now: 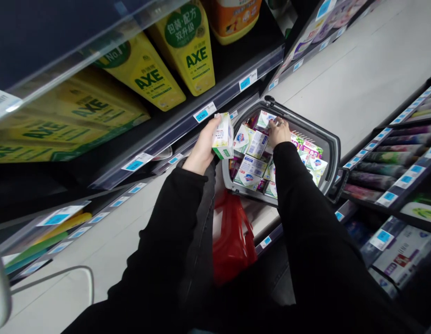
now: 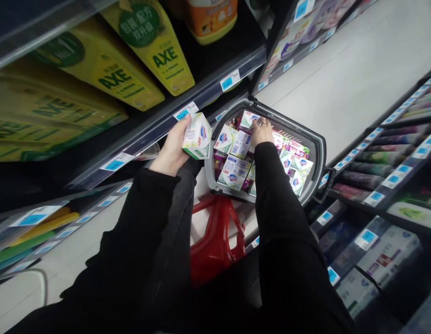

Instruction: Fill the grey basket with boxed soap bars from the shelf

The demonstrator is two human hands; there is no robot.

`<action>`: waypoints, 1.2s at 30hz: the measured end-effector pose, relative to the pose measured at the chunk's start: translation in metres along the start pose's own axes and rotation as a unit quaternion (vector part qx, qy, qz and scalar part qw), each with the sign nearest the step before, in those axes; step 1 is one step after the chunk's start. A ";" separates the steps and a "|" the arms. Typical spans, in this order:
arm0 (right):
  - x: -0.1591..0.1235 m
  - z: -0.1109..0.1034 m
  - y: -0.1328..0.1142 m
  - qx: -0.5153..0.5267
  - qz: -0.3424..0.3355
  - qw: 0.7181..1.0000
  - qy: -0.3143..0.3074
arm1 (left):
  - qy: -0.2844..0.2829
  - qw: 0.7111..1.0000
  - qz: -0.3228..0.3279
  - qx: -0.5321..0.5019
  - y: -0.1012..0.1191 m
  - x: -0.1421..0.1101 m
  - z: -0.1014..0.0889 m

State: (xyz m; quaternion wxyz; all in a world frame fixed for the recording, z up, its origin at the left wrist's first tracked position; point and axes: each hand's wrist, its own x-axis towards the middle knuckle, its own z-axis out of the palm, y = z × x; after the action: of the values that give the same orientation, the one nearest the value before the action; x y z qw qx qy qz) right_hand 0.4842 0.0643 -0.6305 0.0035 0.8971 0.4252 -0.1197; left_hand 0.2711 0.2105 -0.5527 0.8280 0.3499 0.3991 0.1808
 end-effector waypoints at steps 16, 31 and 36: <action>0.028 0.008 0.011 0.115 0.141 0.982 0.046 | 0.006 0.999 -0.025 -0.037 0.007 -0.004 0.003; 0.014 0.014 0.026 0.136 0.071 0.988 0.010 | 0.032 0.998 -0.041 -0.031 0.008 -0.006 0.006; 0.020 0.007 0.038 0.137 0.020 0.990 -0.030 | 0.033 0.998 -0.049 -0.038 0.010 -0.007 0.006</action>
State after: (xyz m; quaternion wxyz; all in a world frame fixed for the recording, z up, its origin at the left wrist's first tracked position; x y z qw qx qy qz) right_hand 0.5240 0.0549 -0.6451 -0.1046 0.8937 0.3862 -0.2032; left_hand 0.2707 0.2106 -0.5391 0.8350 0.2918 0.4357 0.1668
